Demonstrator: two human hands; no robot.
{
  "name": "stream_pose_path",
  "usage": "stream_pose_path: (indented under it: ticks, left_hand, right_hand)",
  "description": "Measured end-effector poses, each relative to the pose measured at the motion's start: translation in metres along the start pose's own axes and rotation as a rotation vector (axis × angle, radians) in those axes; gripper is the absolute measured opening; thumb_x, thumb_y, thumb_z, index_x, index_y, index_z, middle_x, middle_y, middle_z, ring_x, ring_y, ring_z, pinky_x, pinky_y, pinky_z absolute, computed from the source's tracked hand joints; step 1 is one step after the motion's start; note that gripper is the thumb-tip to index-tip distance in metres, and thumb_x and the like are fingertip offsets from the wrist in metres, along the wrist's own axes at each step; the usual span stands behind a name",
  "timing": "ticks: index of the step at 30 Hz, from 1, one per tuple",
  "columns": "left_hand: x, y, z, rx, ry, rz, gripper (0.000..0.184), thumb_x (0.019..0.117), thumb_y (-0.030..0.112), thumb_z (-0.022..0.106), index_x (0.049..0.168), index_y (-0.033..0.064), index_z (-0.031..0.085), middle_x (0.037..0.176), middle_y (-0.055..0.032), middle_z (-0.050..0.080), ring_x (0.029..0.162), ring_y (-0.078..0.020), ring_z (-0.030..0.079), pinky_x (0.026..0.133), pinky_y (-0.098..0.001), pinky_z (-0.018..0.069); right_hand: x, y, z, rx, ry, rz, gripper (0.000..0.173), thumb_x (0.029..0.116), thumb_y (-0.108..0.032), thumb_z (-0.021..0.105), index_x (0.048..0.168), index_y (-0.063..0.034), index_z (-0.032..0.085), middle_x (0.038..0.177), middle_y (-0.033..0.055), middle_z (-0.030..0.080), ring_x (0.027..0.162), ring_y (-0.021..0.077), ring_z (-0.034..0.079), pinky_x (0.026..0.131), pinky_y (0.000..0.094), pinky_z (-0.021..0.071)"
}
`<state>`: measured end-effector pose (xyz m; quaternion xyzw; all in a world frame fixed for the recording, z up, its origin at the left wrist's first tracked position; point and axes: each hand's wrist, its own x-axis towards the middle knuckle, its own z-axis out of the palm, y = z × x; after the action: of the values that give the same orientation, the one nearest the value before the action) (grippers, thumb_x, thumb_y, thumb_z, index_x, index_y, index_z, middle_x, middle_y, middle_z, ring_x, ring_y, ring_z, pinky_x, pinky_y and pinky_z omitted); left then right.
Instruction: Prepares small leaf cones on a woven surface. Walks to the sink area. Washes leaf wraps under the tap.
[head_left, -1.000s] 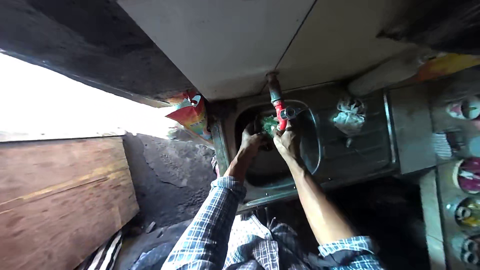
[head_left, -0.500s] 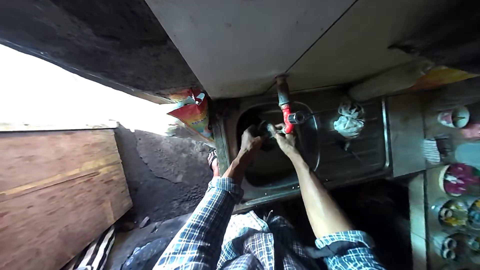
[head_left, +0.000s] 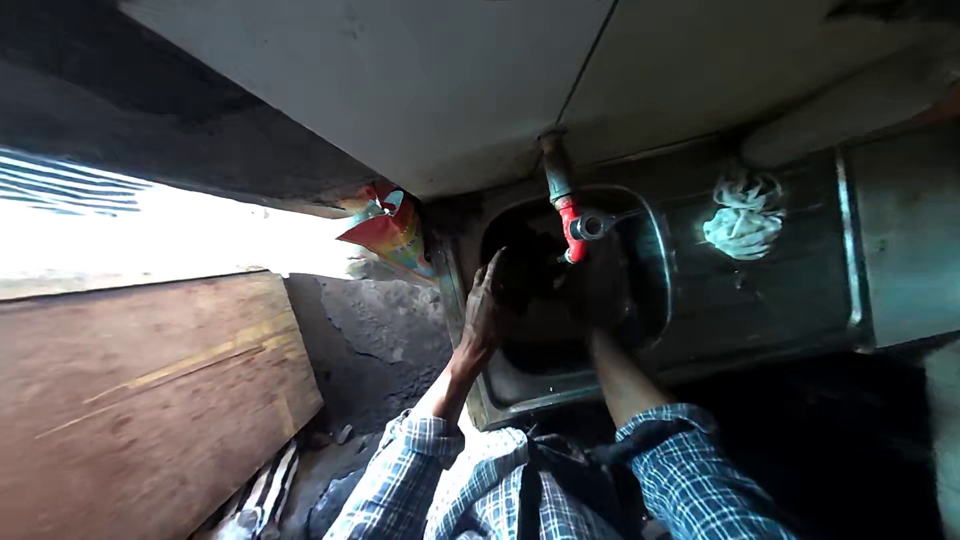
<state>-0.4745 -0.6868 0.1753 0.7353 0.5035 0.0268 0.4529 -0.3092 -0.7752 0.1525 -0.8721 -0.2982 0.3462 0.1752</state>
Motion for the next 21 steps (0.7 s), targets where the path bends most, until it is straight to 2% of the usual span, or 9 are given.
stream_pose_path:
  ticks: [3,6,9,12,14,16,18,20,21]
  left_hand:
    - [0.009,0.013,-0.001,0.045,-0.021,0.044,0.074,0.0921,0.014,0.071,0.158,0.0191,0.038,0.151,-0.0155,0.05,0.129,-0.0317,0.058,0.102,-0.0509,0.0531]
    - [0.012,0.016,-0.006,0.086,-0.059,0.005,0.074,0.0871,0.012,0.075,0.154,0.0176,0.044,0.152,-0.0153,0.048,0.129,-0.0326,0.058,0.1,-0.0529,0.0537]
    - [0.008,0.016,-0.018,0.101,-0.047,-0.034,0.071,0.086,0.014,0.076,0.151,0.0167,0.047,0.148,-0.0162,0.052,0.128,-0.0326,0.058,0.101,-0.0535,0.0527]
    - [0.001,0.012,-0.024,0.054,-0.027,-0.049,0.062,0.0919,0.017,0.072,0.15,0.0127,0.049,0.144,-0.0169,0.056,0.128,-0.031,0.058,0.104,-0.0513,0.0503]
    - [-0.002,0.008,-0.024,0.073,-0.032,-0.043,0.057,0.0953,0.019,0.069,0.149,0.013,0.05,0.142,-0.0164,0.057,0.126,-0.0302,0.059,0.103,-0.0511,0.0512]
    - [-0.002,0.005,-0.026,0.12,-0.046,-0.034,0.06,0.0917,0.023,0.073,0.147,0.0164,0.052,0.14,-0.0141,0.058,0.122,-0.0295,0.061,0.098,-0.0527,0.0534]
    - [-0.004,0.004,-0.029,0.135,-0.055,-0.025,0.062,0.0884,0.025,0.076,0.146,0.017,0.053,0.141,-0.0126,0.058,0.122,-0.0291,0.062,0.097,-0.0538,0.0535]
    - [-0.006,0.005,-0.033,0.104,-0.086,-0.021,0.061,0.0927,0.023,0.072,0.149,0.0139,0.049,0.146,-0.0147,0.054,0.125,-0.0304,0.06,0.101,-0.0536,0.0519]
    - [-0.006,0.005,-0.033,0.081,-0.095,-0.029,0.06,0.0941,0.021,0.07,0.149,0.0135,0.049,0.147,-0.0153,0.054,0.124,-0.0309,0.061,0.101,-0.0538,0.0523]
  right_hand:
    - [0.007,0.016,0.021,0.067,-0.163,-0.045,0.045,0.1018,-0.026,0.064,0.139,-0.0013,0.06,0.135,0.0231,0.062,0.124,0.0349,0.06,0.104,0.0526,0.0493]
    - [0.021,0.02,0.044,0.093,-0.116,-0.112,0.053,0.1,-0.039,0.065,0.143,-0.0088,0.058,0.139,0.0205,0.061,0.128,0.0363,0.059,0.105,0.0585,0.0482]
    - [0.045,0.012,0.053,0.226,-0.085,-0.117,0.058,0.0977,-0.035,0.069,0.147,-0.0081,0.054,0.137,0.0202,0.062,0.125,0.0352,0.061,0.106,0.0576,0.0488]
    - [0.047,0.009,0.051,0.349,-0.171,-0.021,0.047,0.102,-0.025,0.063,0.143,-0.0039,0.056,0.13,0.0233,0.065,0.115,0.0354,0.065,0.098,0.0556,0.0531]
    - [0.038,0.01,0.044,0.258,-0.266,-0.019,0.043,0.1057,-0.024,0.057,0.143,-0.0043,0.055,0.13,0.0236,0.064,0.115,0.0358,0.064,0.099,0.0557,0.0526]
    - [0.03,0.007,0.035,0.119,-0.269,-0.091,0.043,0.1037,-0.023,0.06,0.143,-0.0079,0.057,0.136,0.0217,0.061,0.122,0.0362,0.061,0.102,0.0569,0.0508]
    - [0.028,0.012,0.04,-0.047,-0.173,-0.136,0.042,0.1038,-0.03,0.059,0.141,-0.0099,0.06,0.135,0.0213,0.063,0.123,0.0385,0.061,0.102,0.0601,0.0502]
    - [0.034,0.006,0.04,-0.177,-0.064,-0.123,0.045,0.1046,-0.035,0.055,0.139,-0.0064,0.06,0.131,0.0245,0.064,0.119,0.0432,0.062,0.097,0.0641,0.0511]
    - [0.035,-0.002,0.033,-0.178,-0.011,-0.123,0.048,0.1033,-0.035,0.057,0.142,-0.0061,0.058,0.134,0.0248,0.062,0.122,0.0434,0.061,0.099,0.0639,0.0503]
